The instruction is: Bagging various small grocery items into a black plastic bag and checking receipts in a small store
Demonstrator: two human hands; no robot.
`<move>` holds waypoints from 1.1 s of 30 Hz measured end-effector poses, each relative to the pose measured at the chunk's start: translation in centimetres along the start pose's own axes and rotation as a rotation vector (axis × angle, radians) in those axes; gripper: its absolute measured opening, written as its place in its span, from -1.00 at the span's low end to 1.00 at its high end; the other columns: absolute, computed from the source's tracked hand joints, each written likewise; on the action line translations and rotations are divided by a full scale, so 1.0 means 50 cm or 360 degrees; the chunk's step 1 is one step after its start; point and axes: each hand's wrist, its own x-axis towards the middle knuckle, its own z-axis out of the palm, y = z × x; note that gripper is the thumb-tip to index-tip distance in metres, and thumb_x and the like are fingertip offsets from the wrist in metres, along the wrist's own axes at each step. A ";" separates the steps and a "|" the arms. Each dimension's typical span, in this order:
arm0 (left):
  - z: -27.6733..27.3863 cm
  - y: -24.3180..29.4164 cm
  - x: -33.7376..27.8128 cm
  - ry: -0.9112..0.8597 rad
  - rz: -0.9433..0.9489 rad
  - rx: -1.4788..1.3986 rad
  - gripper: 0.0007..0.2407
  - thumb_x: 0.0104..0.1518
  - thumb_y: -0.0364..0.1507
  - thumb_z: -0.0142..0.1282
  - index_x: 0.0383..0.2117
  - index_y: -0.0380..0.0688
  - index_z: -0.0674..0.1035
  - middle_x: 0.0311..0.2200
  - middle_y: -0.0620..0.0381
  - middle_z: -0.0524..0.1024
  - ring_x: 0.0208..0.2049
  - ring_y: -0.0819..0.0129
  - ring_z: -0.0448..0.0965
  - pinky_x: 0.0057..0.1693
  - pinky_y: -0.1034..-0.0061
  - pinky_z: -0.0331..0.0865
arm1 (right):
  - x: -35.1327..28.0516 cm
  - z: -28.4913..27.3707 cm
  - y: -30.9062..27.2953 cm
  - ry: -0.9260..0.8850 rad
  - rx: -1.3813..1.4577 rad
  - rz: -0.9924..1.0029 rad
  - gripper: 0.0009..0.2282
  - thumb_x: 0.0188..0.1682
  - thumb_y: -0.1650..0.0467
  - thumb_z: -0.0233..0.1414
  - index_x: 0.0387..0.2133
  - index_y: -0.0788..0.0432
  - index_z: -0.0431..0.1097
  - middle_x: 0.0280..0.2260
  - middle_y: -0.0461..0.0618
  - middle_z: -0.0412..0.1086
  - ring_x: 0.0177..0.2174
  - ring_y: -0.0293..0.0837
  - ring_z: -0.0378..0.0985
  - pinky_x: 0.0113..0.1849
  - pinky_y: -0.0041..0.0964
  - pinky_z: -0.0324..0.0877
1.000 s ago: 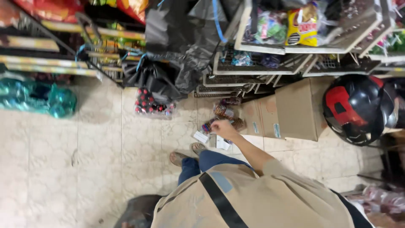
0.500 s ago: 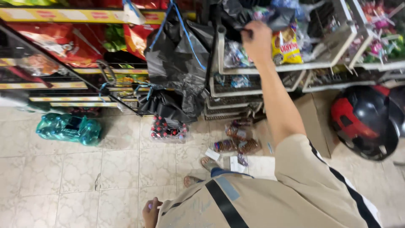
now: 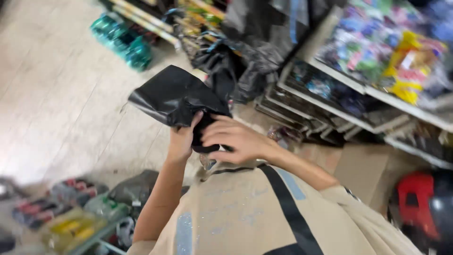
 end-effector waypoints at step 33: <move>-0.150 -0.723 -0.705 0.1664 -0.0445 0.0603 -0.79 0.15 -0.16 0.26 -0.27 0.07 0.66 -0.35 0.15 0.66 -0.17 0.13 0.68 0.00 0.33 0.51 | -0.328 0.348 0.184 -0.1088 0.0468 0.0595 -0.91 0.14 0.36 0.18 -0.27 0.10 0.59 -0.44 -0.03 0.53 -0.31 -0.20 0.56 -0.23 -0.20 0.44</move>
